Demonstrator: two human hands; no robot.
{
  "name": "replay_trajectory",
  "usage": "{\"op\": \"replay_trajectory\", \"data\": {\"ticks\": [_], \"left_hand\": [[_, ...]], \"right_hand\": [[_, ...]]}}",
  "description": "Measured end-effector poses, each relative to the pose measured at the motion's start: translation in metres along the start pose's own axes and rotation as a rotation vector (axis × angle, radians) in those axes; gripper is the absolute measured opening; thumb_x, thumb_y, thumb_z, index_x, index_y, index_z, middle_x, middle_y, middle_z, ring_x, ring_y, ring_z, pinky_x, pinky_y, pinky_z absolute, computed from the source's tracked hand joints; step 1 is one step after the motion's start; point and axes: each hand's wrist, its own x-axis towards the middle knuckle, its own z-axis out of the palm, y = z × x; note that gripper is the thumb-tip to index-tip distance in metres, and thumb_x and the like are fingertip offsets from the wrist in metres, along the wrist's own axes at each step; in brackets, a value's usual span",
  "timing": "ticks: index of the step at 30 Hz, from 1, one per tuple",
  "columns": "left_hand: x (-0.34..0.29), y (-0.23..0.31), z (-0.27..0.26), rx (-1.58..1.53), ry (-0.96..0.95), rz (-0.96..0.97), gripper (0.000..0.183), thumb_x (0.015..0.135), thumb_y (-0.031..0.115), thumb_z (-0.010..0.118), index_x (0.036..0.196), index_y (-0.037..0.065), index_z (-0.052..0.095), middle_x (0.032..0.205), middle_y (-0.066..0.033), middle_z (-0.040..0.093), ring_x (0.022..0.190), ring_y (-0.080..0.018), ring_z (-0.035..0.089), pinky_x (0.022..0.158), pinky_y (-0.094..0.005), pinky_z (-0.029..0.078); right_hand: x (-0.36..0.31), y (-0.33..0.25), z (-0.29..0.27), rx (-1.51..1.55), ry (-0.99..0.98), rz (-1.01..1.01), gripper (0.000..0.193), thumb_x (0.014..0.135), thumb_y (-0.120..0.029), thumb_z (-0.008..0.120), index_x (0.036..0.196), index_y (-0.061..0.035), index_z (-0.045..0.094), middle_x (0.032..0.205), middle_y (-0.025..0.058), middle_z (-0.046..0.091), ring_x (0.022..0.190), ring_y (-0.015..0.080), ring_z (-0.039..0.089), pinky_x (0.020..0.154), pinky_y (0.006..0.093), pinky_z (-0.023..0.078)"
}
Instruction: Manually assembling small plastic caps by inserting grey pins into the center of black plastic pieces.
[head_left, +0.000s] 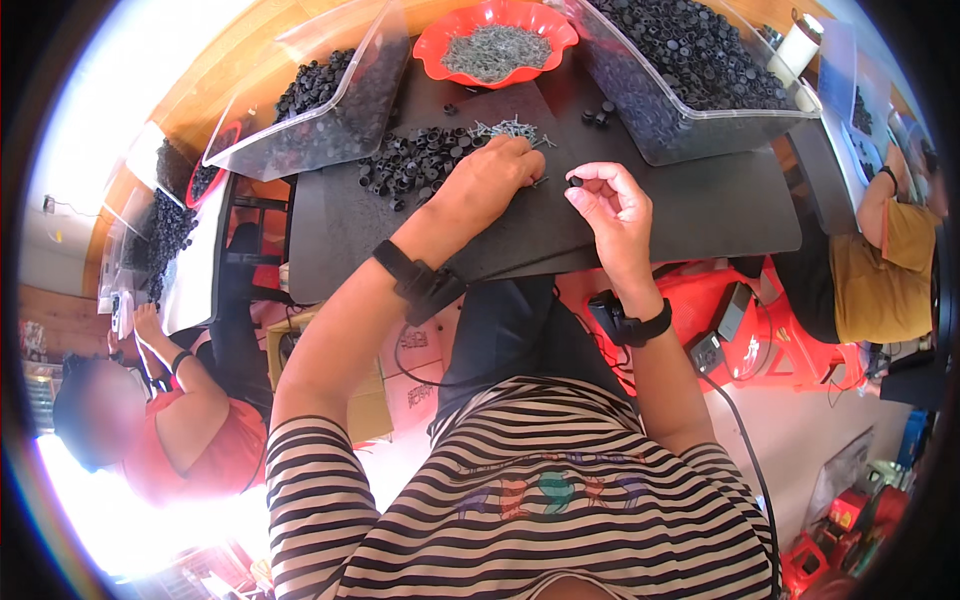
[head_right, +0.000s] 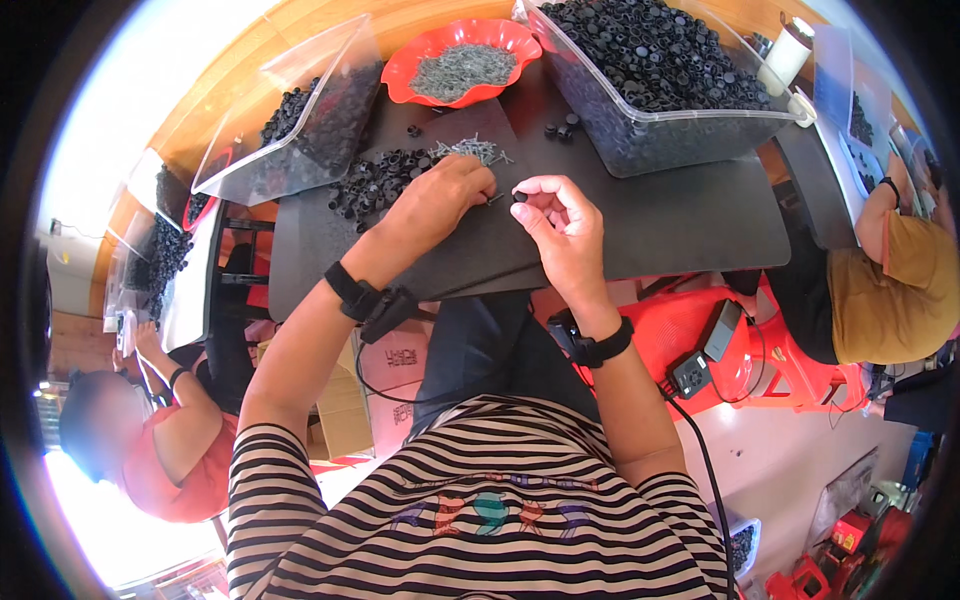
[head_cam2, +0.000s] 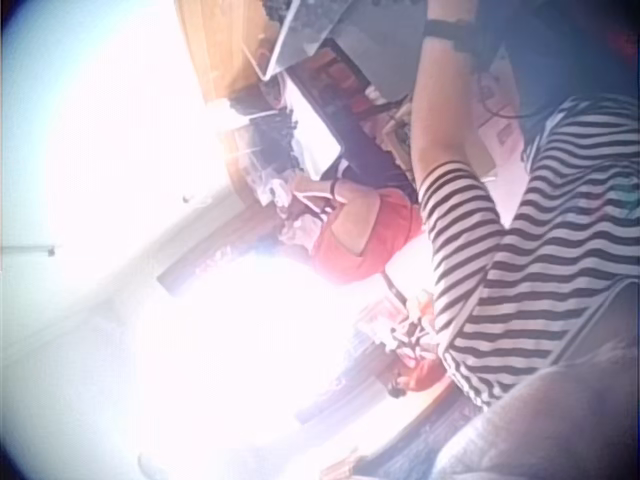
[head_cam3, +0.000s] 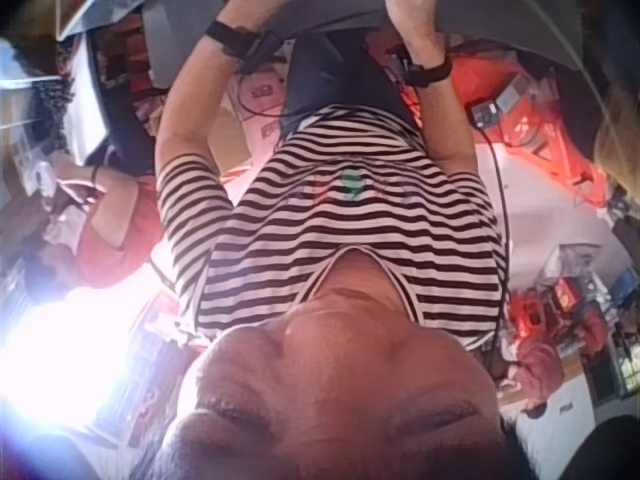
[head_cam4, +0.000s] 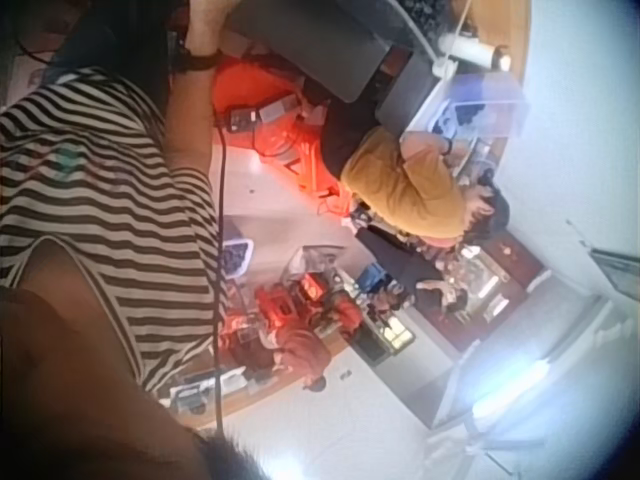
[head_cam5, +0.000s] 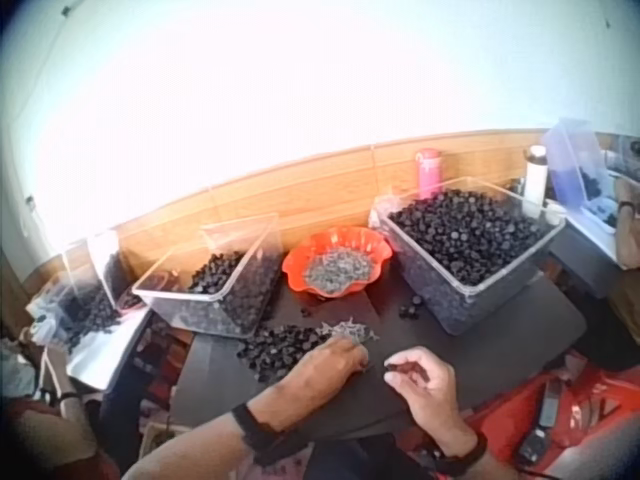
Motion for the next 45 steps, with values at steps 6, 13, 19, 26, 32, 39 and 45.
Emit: {"op": "replay_trajectory", "data": {"ticks": [6,13,19,26,32,39,45], "left_hand": [[0.002,-0.005,-0.003,-0.071,-0.050,0.059,0.009,0.076,0.001,0.063,0.084,0.003,0.061,0.081,-0.0111,0.060,0.086,-0.0308,0.061,0.073,-0.0386,0.050],[-0.014,0.010,-0.044,-0.470,0.049,-0.345,0.014,0.086,0.003,0.062,0.099,0.000,0.064,0.088,-0.0092,0.066,0.081,-0.0189,0.064,0.071,-0.0295,0.051],[-0.039,0.039,-0.037,-1.340,0.240,-0.630,0.011,0.095,0.009,0.055,0.102,0.001,0.059,0.095,-0.0064,0.064,0.085,-0.0108,0.062,0.072,-0.0219,0.050],[-0.036,0.008,-0.022,-0.870,0.249,-0.576,0.010,0.093,0.008,0.057,0.099,0.000,0.060,0.089,-0.0040,0.064,0.080,-0.0088,0.061,0.072,-0.0221,0.050],[-0.040,0.032,-0.035,-0.952,0.219,-0.577,0.012,0.090,0.005,0.061,0.102,0.000,0.062,0.089,-0.0020,0.064,0.081,-0.0067,0.059,0.073,-0.0214,0.048],[-0.048,0.056,-0.040,-0.747,0.188,-0.480,0.016,0.090,0.002,0.060,0.105,0.002,0.063,0.091,0.0000,0.060,0.085,-0.0058,0.055,0.076,-0.0219,0.046],[-0.061,0.056,-0.034,-0.380,0.111,-0.354,0.017,0.088,0.000,0.060,0.105,0.001,0.064,0.089,-0.0020,0.060,0.082,-0.0059,0.054,0.075,-0.0224,0.046]], "right_hand": [[0.001,0.000,-0.001,0.156,0.050,-0.043,0.021,0.086,0.003,0.063,0.107,0.0009,0.059,0.098,0.0061,0.061,0.086,0.0105,0.059,0.081,0.0243,0.048],[-0.014,-0.006,-0.002,0.135,0.009,-0.060,0.020,0.088,0.005,0.060,0.107,0.0029,0.057,0.106,0.0130,0.062,0.093,0.0204,0.067,0.085,0.0306,0.054],[-0.031,-0.009,0.020,0.417,-0.024,0.113,0.015,0.088,0.003,0.061,0.102,0.0011,0.055,0.107,0.0137,0.061,0.093,0.0226,0.067,0.084,0.0330,0.056],[-0.013,-0.008,0.027,0.261,-0.019,0.043,0.013,0.089,0.001,0.061,0.101,-0.0002,0.056,0.101,0.0099,0.061,0.091,0.0205,0.065,0.084,0.0311,0.055],[-0.014,0.003,0.018,0.453,-0.029,0.143,0.016,0.085,0.005,0.063,0.099,-0.0001,0.058,0.097,0.0070,0.062,0.090,0.0196,0.066,0.084,0.0309,0.054],[-0.024,0.001,0.017,0.561,-0.090,0.186,0.016,0.085,0.004,0.063,0.101,-0.0001,0.059,0.101,0.0097,0.063,0.087,0.0198,0.067,0.081,0.0317,0.055],[-0.024,0.005,0.015,0.617,-0.109,0.183,0.016,0.085,0.004,0.064,0.100,-0.0001,0.059,0.100,0.0109,0.064,0.086,0.0189,0.066,0.082,0.0319,0.055]]}}
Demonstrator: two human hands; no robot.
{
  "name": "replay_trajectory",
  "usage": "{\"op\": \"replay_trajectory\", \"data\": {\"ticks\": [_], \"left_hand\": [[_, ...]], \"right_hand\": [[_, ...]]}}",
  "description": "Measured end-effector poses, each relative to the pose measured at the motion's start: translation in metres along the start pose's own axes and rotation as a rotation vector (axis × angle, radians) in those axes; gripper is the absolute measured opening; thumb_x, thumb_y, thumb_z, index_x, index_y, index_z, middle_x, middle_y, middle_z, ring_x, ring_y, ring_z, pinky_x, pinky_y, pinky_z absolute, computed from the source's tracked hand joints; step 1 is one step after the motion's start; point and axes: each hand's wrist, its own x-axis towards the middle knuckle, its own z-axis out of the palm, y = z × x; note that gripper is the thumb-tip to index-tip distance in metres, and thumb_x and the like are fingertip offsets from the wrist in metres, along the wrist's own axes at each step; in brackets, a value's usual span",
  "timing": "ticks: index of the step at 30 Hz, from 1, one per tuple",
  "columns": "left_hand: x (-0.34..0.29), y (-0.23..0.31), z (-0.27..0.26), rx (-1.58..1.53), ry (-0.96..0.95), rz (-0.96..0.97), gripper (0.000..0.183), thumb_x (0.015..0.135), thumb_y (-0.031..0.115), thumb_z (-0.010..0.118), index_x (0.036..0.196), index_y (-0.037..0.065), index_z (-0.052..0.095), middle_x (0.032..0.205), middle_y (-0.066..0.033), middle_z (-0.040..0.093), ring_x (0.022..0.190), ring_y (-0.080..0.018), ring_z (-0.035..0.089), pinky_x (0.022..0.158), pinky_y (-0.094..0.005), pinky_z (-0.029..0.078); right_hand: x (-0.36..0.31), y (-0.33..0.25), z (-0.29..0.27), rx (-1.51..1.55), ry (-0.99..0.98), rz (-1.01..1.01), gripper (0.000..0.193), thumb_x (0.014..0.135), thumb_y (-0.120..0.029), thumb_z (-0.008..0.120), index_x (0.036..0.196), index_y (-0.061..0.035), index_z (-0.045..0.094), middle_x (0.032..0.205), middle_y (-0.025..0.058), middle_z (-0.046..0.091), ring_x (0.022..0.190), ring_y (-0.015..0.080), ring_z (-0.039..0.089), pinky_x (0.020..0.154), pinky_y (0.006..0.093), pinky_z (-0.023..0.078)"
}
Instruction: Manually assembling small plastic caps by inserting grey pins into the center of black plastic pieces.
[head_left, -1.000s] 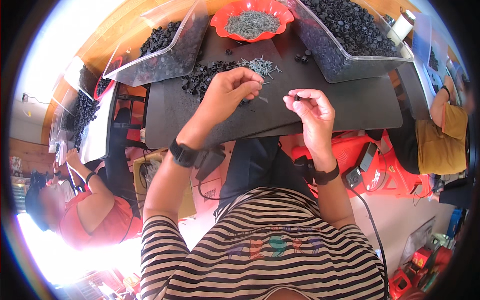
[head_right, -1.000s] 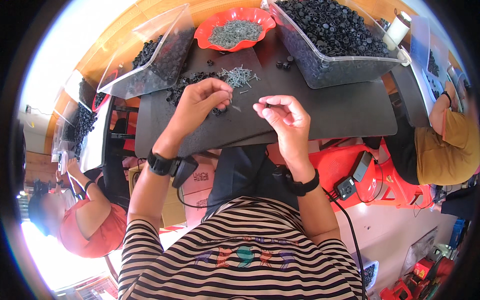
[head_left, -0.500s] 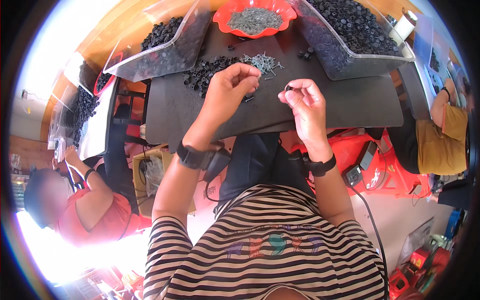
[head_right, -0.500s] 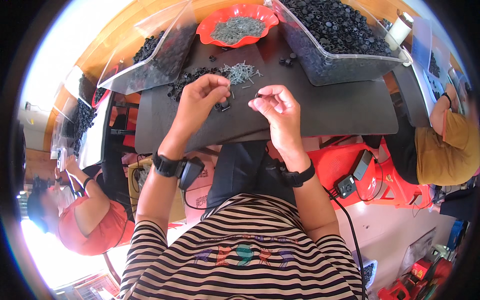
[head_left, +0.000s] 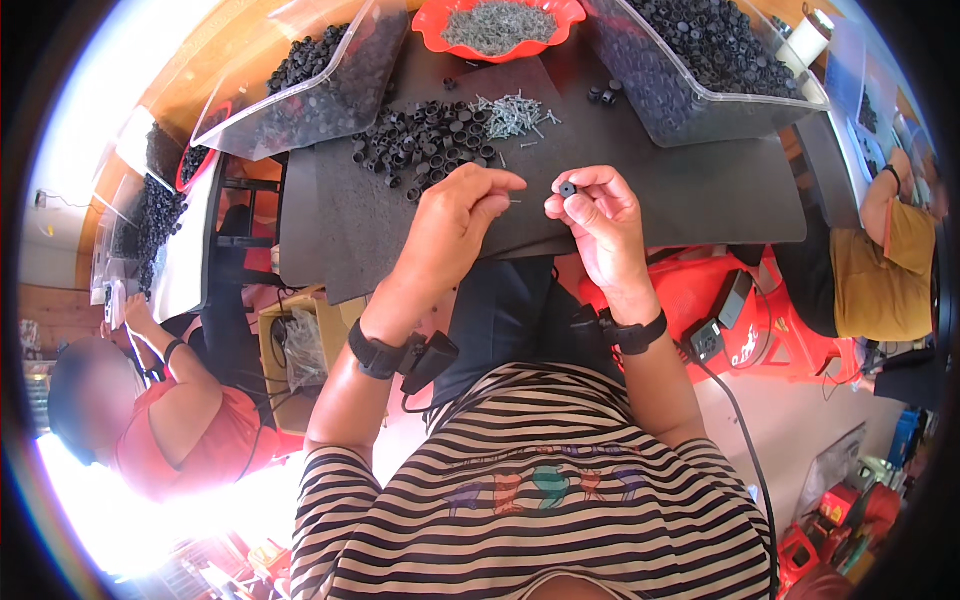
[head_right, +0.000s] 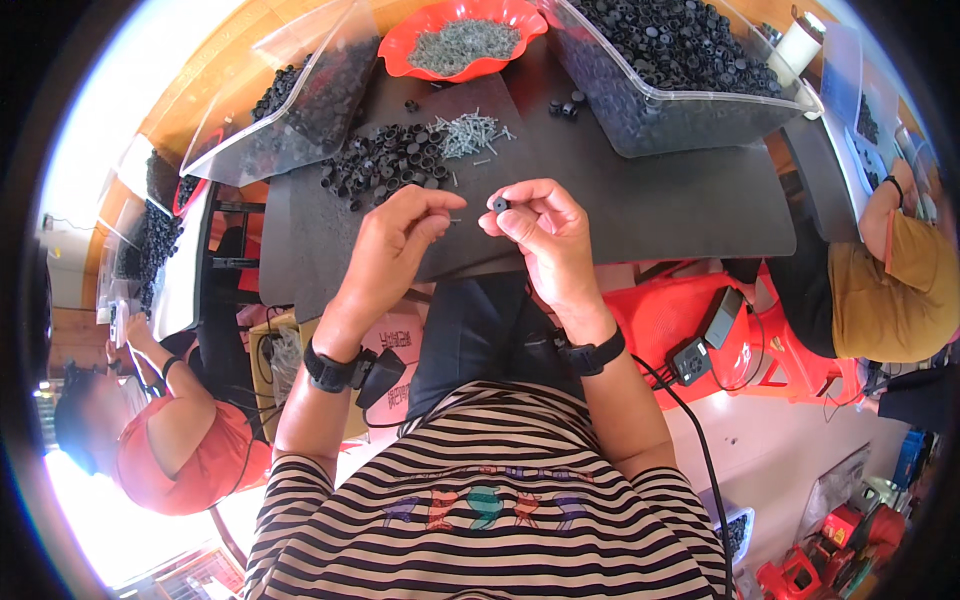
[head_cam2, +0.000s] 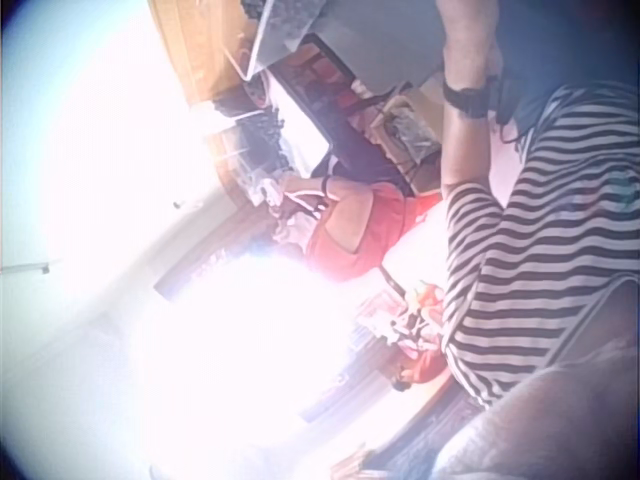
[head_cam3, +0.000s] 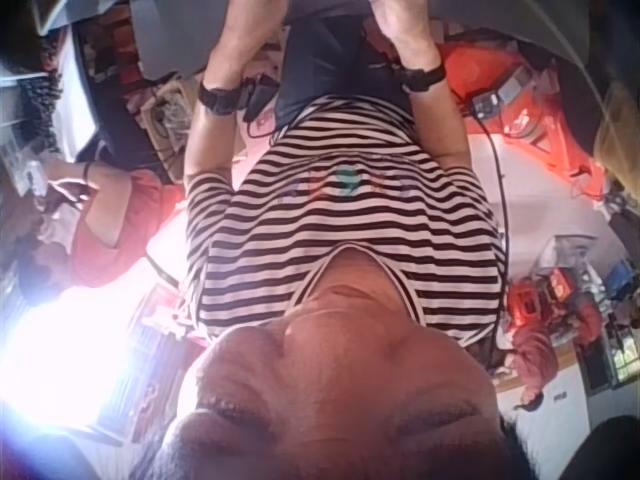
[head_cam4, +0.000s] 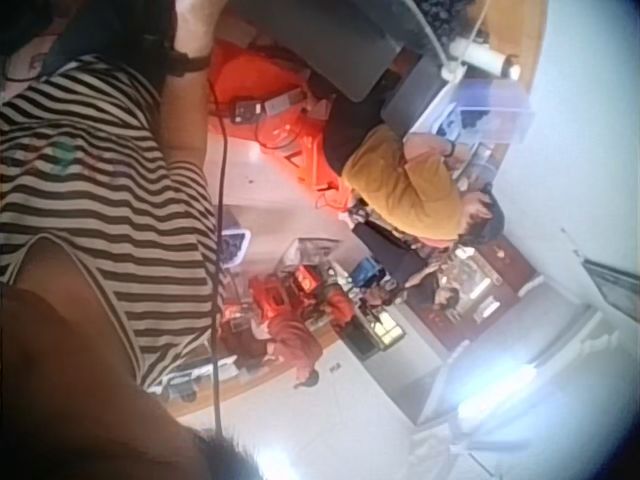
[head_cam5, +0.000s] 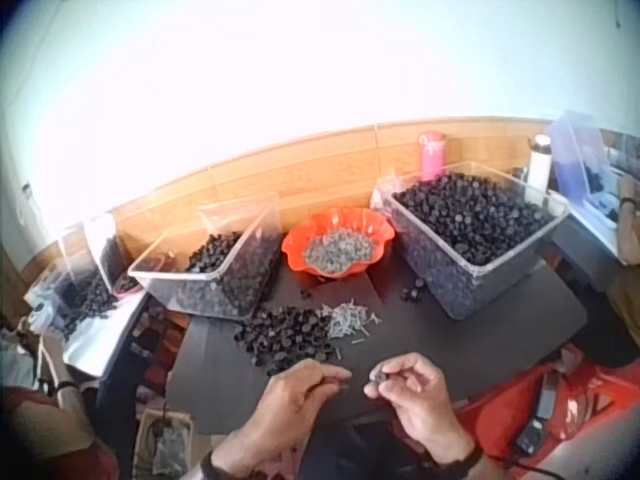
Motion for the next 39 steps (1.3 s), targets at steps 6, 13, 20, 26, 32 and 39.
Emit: {"op": "replay_trajectory", "data": {"ticks": [6,13,20,26,32,39], "left_hand": [[0.005,0.029,-0.005,-0.310,0.075,-0.173,0.014,0.085,0.000,0.065,0.099,-0.001,0.063,0.087,-0.0033,0.066,0.081,-0.0072,0.061,0.073,-0.0230,0.050],[0.008,0.034,-0.003,-0.250,0.058,-0.142,0.012,0.082,0.001,0.068,0.093,-0.001,0.062,0.084,-0.0041,0.067,0.080,-0.0087,0.063,0.074,-0.0250,0.052],[0.008,0.036,-0.003,-0.192,0.079,-0.106,0.013,0.081,0.001,0.069,0.092,-0.001,0.063,0.080,-0.0050,0.067,0.076,-0.0102,0.065,0.072,-0.0259,0.052],[0.007,0.039,-0.001,-0.203,0.059,-0.102,0.012,0.080,0.001,0.068,0.091,-0.001,0.063,0.080,-0.0061,0.068,0.076,-0.0114,0.066,0.071,-0.0273,0.053],[0.002,0.029,0.003,-0.197,0.093,-0.113,0.009,0.080,-0.001,0.069,0.088,-0.001,0.064,0.080,-0.0062,0.069,0.075,-0.0113,0.067,0.069,-0.0268,0.054],[-0.006,0.028,0.010,-0.342,0.179,-0.094,0.014,0.080,0.000,0.070,0.094,0.001,0.068,0.087,-0.0077,0.069,0.079,-0.0119,0.066,0.072,-0.0257,0.053]], "right_hand": [[-0.003,0.003,-0.002,-0.122,-0.021,-0.042,0.016,0.085,0.000,0.066,0.100,-0.0021,0.059,0.101,0.0099,0.061,0.084,0.0158,0.062,0.079,0.0292,0.053],[-0.003,0.006,-0.001,-0.175,-0.079,-0.076,0.015,0.085,0.003,0.065,0.099,0.0001,0.060,0.100,0.0100,0.060,0.083,0.0155,0.061,0.079,0.0277,0.052],[-0.005,0.004,0.003,-0.260,-0.043,-0.093,0.016,0.081,0.007,0.067,0.096,0.0032,0.064,0.094,0.0078,0.064,0.081,0.0147,0.065,0.077,0.0255,0.053],[-0.005,0.005,0.008,-0.302,-0.020,-0.097,0.015,0.081,0.008,0.067,0.094,0.0039,0.064,0.090,0.0080,0.065,0.079,0.0149,0.066,0.075,0.0251,0.053],[-0.007,0.006,0.009,-0.349,-0.034,-0.093,0.014,0.081,0.010,0.066,0.094,0.0045,0.064,0.089,0.0092,0.065,0.078,0.0161,0.067,0.074,0.0263,0.054],[-0.007,0.007,0.005,-0.393,0.020,-0.116,0.013,0.084,0.006,0.064,0.097,0.0043,0.062,0.089,0.0091,0.066,0.077,0.0161,0.066,0.074,0.0273,0.054]]}}
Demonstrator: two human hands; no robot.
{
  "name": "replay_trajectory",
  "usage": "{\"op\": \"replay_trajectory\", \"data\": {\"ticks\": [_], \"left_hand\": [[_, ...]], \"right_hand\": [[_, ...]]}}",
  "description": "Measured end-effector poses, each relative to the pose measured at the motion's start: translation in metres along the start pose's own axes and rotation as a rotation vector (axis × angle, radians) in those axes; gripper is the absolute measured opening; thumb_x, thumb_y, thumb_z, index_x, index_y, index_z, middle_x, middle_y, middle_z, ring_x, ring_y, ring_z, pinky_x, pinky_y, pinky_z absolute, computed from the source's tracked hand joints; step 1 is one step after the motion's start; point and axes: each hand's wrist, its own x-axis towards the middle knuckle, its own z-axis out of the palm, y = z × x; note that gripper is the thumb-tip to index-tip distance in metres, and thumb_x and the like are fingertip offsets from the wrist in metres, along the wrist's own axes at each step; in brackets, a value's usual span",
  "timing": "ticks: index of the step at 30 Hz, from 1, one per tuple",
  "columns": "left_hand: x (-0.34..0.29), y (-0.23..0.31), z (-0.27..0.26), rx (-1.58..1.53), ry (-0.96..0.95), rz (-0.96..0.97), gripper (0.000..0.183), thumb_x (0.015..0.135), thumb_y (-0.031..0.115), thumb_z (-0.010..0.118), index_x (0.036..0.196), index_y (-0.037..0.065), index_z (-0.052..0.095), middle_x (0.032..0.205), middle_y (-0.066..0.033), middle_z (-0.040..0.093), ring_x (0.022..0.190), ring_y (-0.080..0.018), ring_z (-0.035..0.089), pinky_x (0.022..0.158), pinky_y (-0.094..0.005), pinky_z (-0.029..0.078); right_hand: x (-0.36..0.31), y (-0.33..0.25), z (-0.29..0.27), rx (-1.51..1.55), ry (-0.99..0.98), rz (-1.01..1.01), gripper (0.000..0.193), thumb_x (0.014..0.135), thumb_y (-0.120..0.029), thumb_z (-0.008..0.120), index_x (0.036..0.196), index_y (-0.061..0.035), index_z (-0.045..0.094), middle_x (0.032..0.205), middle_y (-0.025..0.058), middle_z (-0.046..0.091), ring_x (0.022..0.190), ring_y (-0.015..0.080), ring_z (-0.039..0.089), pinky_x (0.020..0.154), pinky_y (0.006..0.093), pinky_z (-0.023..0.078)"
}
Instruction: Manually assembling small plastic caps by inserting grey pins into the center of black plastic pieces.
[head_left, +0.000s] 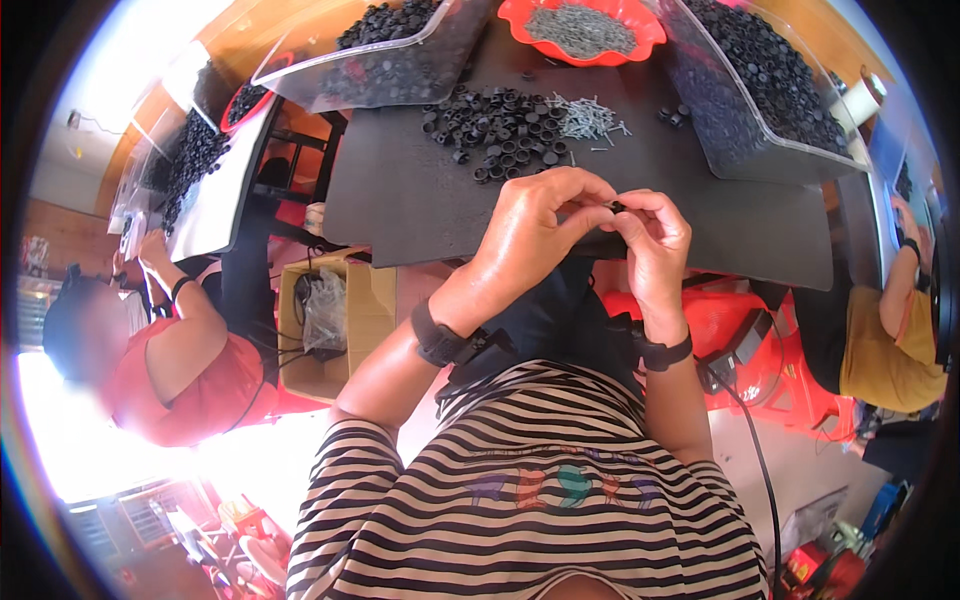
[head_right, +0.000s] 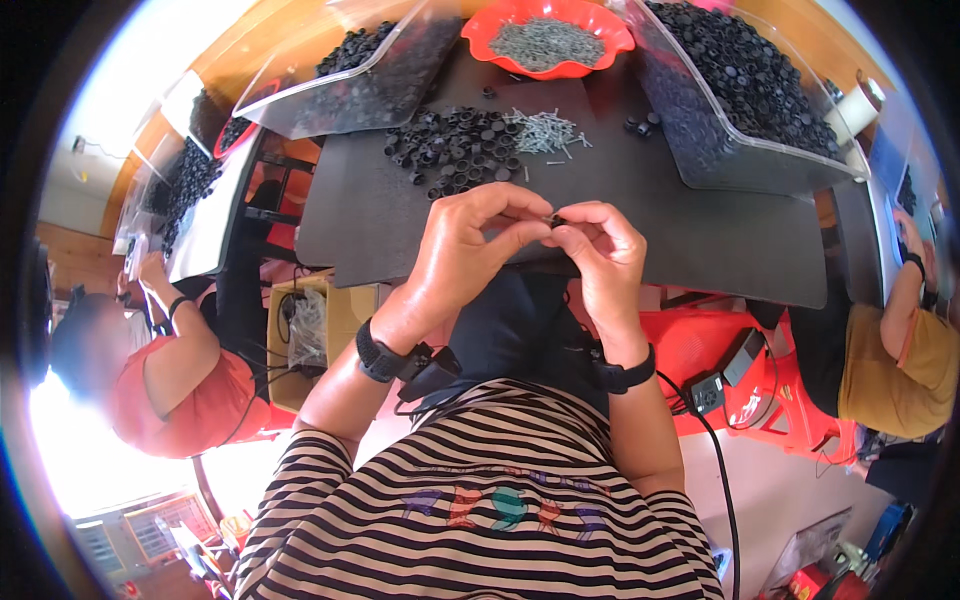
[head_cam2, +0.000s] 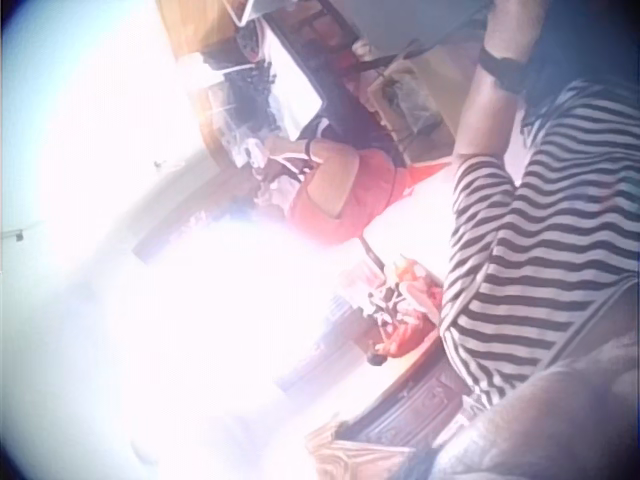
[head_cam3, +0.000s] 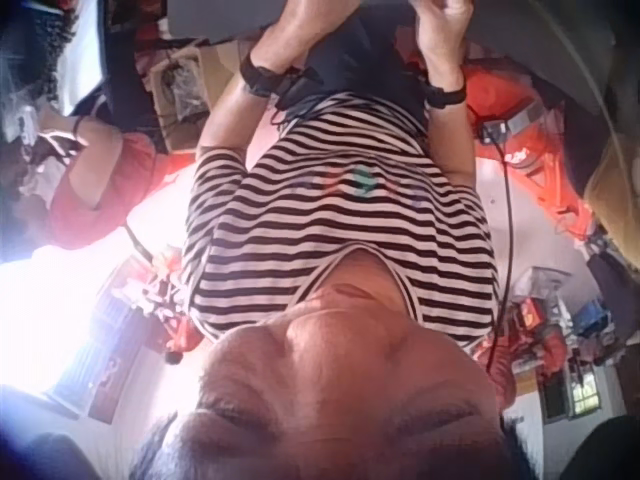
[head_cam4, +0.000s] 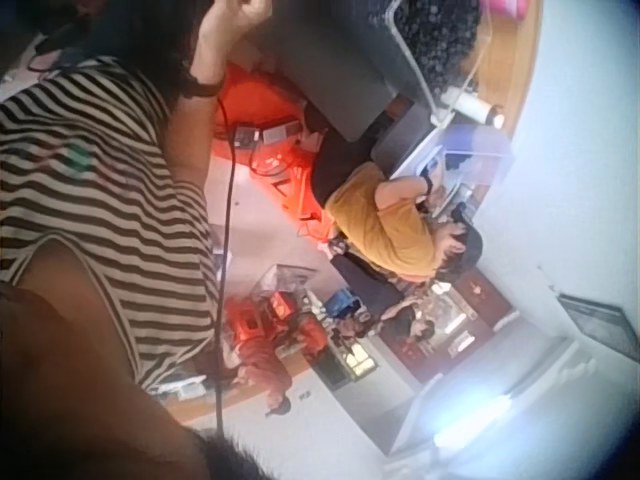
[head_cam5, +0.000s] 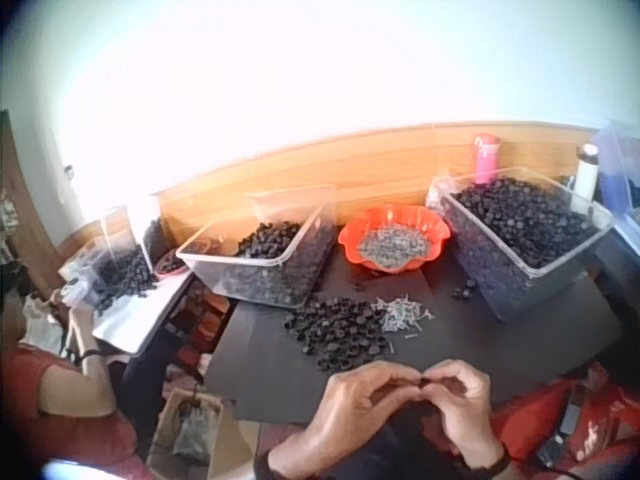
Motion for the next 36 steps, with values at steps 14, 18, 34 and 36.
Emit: {"op": "replay_trajectory", "data": {"ticks": [14,18,34,36], "left_hand": [[-0.016,-0.057,-0.076,0.519,0.168,-0.116,0.019,0.079,0.001,0.071,0.097,0.001,0.064,0.096,-0.0075,0.066,0.087,-0.0131,0.062,0.075,-0.0271,0.051],[-0.023,-0.036,-0.066,0.093,0.204,-0.212,0.022,0.080,-0.001,0.069,0.101,0.002,0.063,0.095,-0.0064,0.066,0.088,-0.0128,0.063,0.072,-0.0274,0.053],[-0.017,-0.015,-0.013,-0.518,-0.038,-0.197,0.030,0.084,-0.011,0.059,0.112,0.001,0.057,0.106,-0.0052,0.060,0.103,-0.0110,0.058,0.086,-0.0240,0.051],[-0.017,-0.016,-0.012,-0.513,-0.048,-0.181,0.030,0.084,-0.011,0.059,0.112,0.000,0.056,0.109,-0.0056,0.060,0.105,-0.0116,0.058,0.087,-0.0244,0.051]], "right_hand": [[0.002,0.003,0.000,0.169,0.032,-0.024,0.015,0.086,0.001,0.066,0.101,0.0017,0.061,0.094,0.0090,0.065,0.082,0.0146,0.063,0.078,0.0300,0.054],[0.001,0.003,0.003,0.111,0.024,-0.056,0.016,0.085,0.004,0.065,0.101,0.0021,0.062,0.093,0.0083,0.065,0.082,0.0144,0.063,0.078,0.0298,0.054],[-0.001,-0.015,0.015,0.012,-0.055,-0.135,0.017,0.085,0.009,0.063,0.101,0.0035,0.064,0.100,0.0077,0.060,0.088,0.0130,0.061,0.081,0.0249,0.050],[0.000,-0.018,0.017,-0.050,-0.069,-0.165,0.017,0.084,0.010,0.063,0.100,0.0038,0.064,0.101,0.0080,0.060,0.088,0.0126,0.060,0.080,0.0245,0.050]]}}
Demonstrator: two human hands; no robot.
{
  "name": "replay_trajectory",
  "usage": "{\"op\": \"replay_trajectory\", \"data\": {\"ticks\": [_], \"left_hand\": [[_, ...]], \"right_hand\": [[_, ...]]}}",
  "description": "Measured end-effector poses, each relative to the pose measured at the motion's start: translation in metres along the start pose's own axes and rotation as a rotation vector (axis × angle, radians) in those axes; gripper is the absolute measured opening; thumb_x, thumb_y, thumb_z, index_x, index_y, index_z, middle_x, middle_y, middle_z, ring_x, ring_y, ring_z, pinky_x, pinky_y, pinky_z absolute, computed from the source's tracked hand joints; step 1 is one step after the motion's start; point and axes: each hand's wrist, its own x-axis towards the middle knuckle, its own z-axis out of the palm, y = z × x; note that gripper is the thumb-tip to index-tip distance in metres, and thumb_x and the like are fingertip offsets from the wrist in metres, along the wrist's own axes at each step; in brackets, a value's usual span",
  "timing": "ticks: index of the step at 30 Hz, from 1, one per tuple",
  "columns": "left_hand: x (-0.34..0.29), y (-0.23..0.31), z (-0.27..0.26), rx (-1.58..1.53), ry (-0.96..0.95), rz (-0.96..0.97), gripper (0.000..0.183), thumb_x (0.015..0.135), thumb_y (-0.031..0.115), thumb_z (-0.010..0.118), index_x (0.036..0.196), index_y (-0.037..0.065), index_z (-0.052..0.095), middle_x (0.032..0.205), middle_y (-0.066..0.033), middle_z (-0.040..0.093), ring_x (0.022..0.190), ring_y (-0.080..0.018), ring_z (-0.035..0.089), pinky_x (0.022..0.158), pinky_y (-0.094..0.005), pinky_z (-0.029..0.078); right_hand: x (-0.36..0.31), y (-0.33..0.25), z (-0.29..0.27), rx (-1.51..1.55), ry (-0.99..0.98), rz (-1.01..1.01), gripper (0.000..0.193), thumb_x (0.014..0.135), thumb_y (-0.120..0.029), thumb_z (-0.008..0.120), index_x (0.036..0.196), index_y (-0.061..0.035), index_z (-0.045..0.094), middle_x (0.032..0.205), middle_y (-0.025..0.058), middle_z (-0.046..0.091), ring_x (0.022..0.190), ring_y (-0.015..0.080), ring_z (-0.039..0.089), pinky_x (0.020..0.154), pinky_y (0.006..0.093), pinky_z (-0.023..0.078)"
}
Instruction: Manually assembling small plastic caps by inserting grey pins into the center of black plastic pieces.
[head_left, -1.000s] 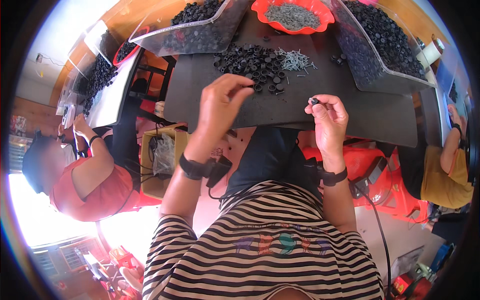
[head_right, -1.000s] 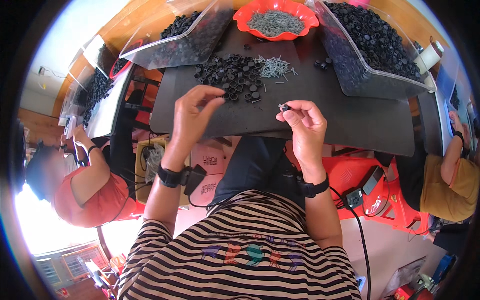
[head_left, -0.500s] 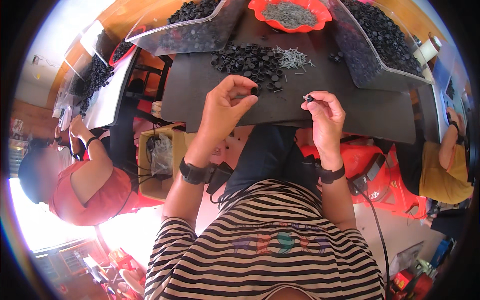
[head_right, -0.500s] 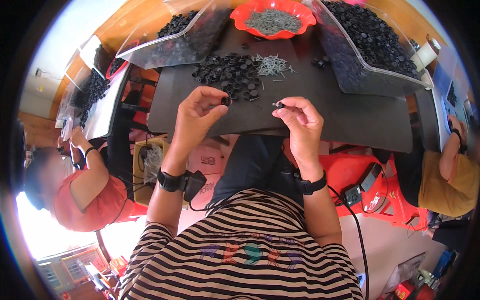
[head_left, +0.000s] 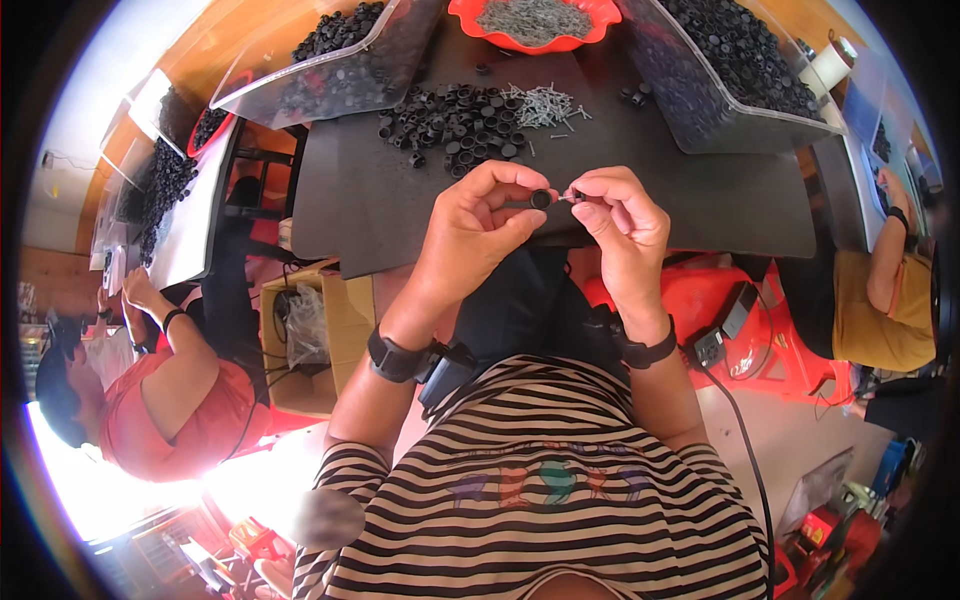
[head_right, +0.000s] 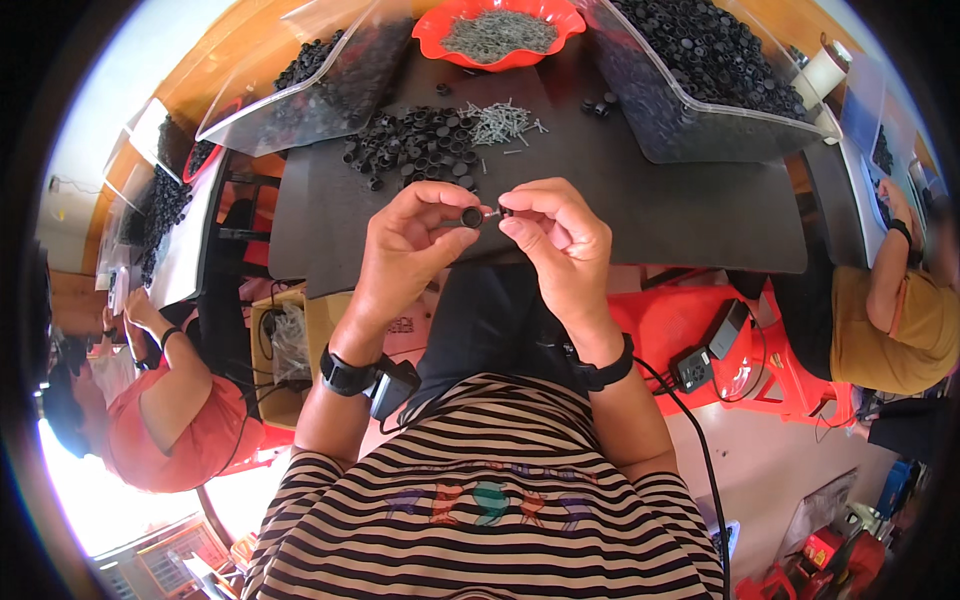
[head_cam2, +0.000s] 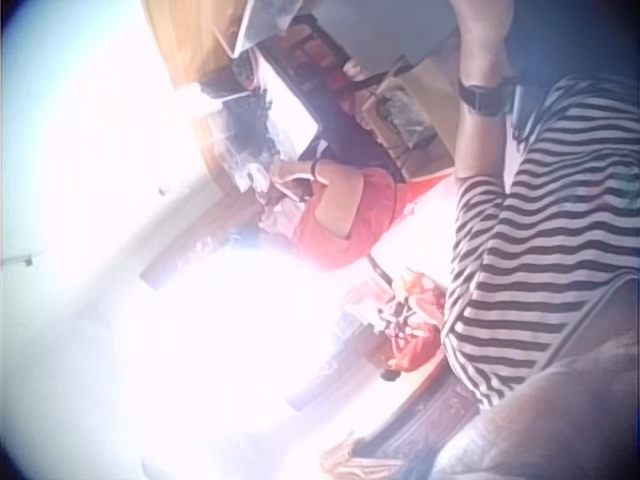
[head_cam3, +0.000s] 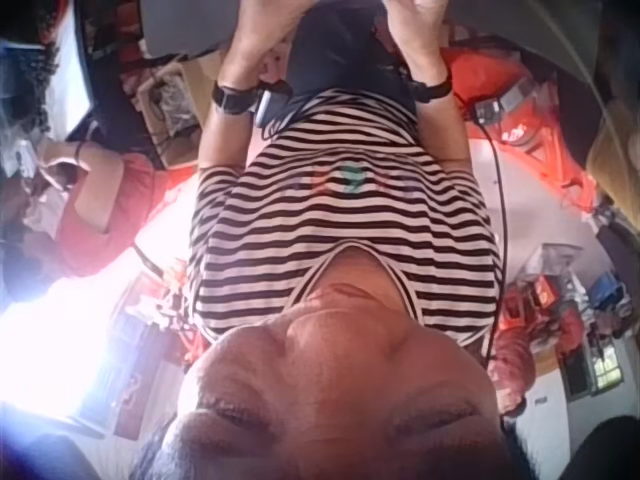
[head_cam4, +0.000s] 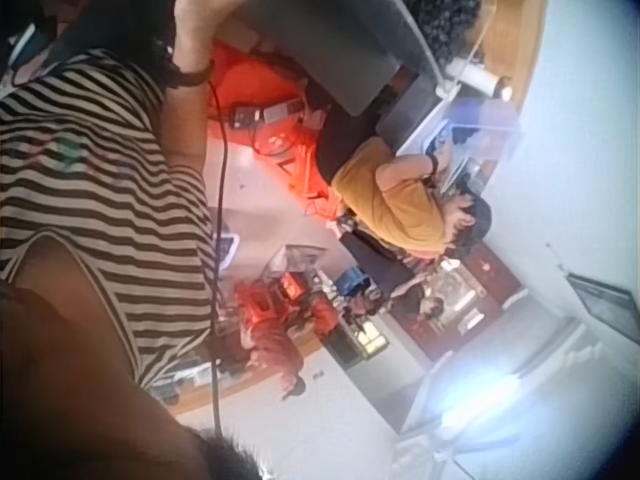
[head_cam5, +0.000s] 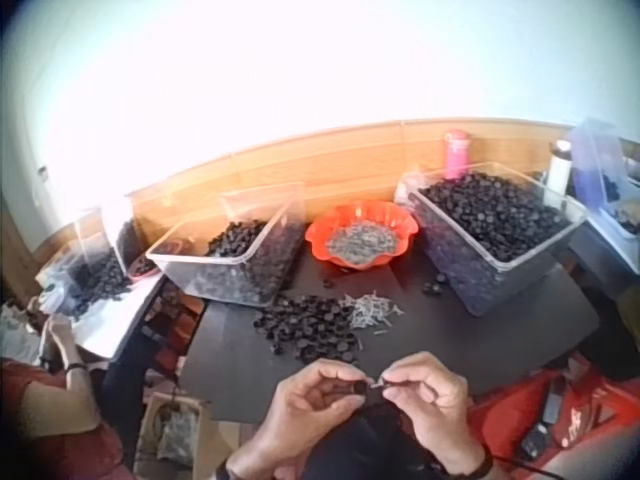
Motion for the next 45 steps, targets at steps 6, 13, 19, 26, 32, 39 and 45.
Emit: {"op": "replay_trajectory", "data": {"ticks": [6,13,19,26,32,39,45], "left_hand": [[0.002,-0.002,0.003,-0.018,-0.008,0.016,0.030,0.084,-0.012,0.059,0.112,0.000,0.056,0.111,-0.0063,0.060,0.106,-0.0125,0.058,0.090,-0.0258,0.050],[0.002,-0.007,0.001,-0.034,-0.009,0.014,0.031,0.084,-0.012,0.059,0.113,0.000,0.056,0.113,-0.0065,0.060,0.106,-0.0127,0.058,0.092,-0.0263,0.050],[0.002,-0.007,0.001,-0.036,-0.010,0.018,0.031,0.085,-0.012,0.059,0.113,0.000,0.056,0.114,-0.0069,0.060,0.107,-0.0132,0.058,0.093,-0.0269,0.050],[-0.001,-0.006,0.002,-0.038,-0.009,0.039,0.030,0.085,-0.011,0.059,0.114,-0.001,0.057,0.115,-0.0087,0.061,0.107,-0.0144,0.059,0.093,-0.0279,0.050],[-0.004,-0.009,0.000,-0.036,0.005,0.019,0.029,0.086,-0.009,0.061,0.113,-0.002,0.060,0.115,-0.0099,0.063,0.103,-0.0144,0.061,0.093,-0.0280,0.049],[-0.005,-0.015,0.003,-0.081,0.017,0.051,0.028,0.084,-0.007,0.065,0.111,-0.002,0.059,0.111,-0.0079,0.065,0.101,-0.0129,0.061,0.090,-0.0274,0.050],[-0.005,-0.018,-0.001,-0.119,-0.030,0.020,0.025,0.084,-0.007,0.066,0.107,-0.001,0.059,0.108,-0.0087,0.065,0.099,-0.0128,0.061,0.089,-0.0279,0.051]], "right_hand": [[0.003,-0.007,0.006,-0.176,0.016,-0.055,0.018,0.079,0.009,0.069,0.096,0.0023,0.065,0.096,0.0083,0.062,0.083,0.0128,0.060,0.076,0.0241,0.049],[0.007,-0.019,0.010,-0.508,-0.002,-0.174,0.019,0.073,0.007,0.073,0.088,-0.0011,0.066,0.084,0.0082,0.066,0.075,0.0169,0.063,0.068,0.0264,0.050],[0.006,-0.020,0.011,-0.593,-0.024,-0.211,0.020,0.071,0.006,0.074,0.087,-0.0026,0.066,0.083,0.0082,0.066,0.073,0.0185,0.064,0.065,0.0276,0.050],[0.006,-0.015,0.010,-0.608,-0.035,-0.275,0.019,0.070,0.005,0.076,0.085,-0.0035,0.068,0.081,0.0078,0.066,0.070,0.0186,0.064,0.062,0.0281,0.050],[0.003,-0.017,0.007,-0.490,-0.053,-0.129,0.018,0.069,0.005,0.076,0.084,-0.0020,0.068,0.081,0.0068,0.065,0.072,0.0161,0.064,0.063,0.0269,0.050],[0.001,-0.015,0.004,-0.277,-0.042,0.016,0.014,0.074,0.005,0.075,0.085,0.0013,0.067,0.083,0.0071,0.064,0.076,0.0127,0.063,0.067,0.0249,0.052],[0.001,-0.021,0.003,-0.323,-0.064,0.004,0.014,0.075,0.002,0.075,0.085,0.0015,0.066,0.083,0.0072,0.064,0.075,0.0126,0.064,0.068,0.0248,0.052]]}}
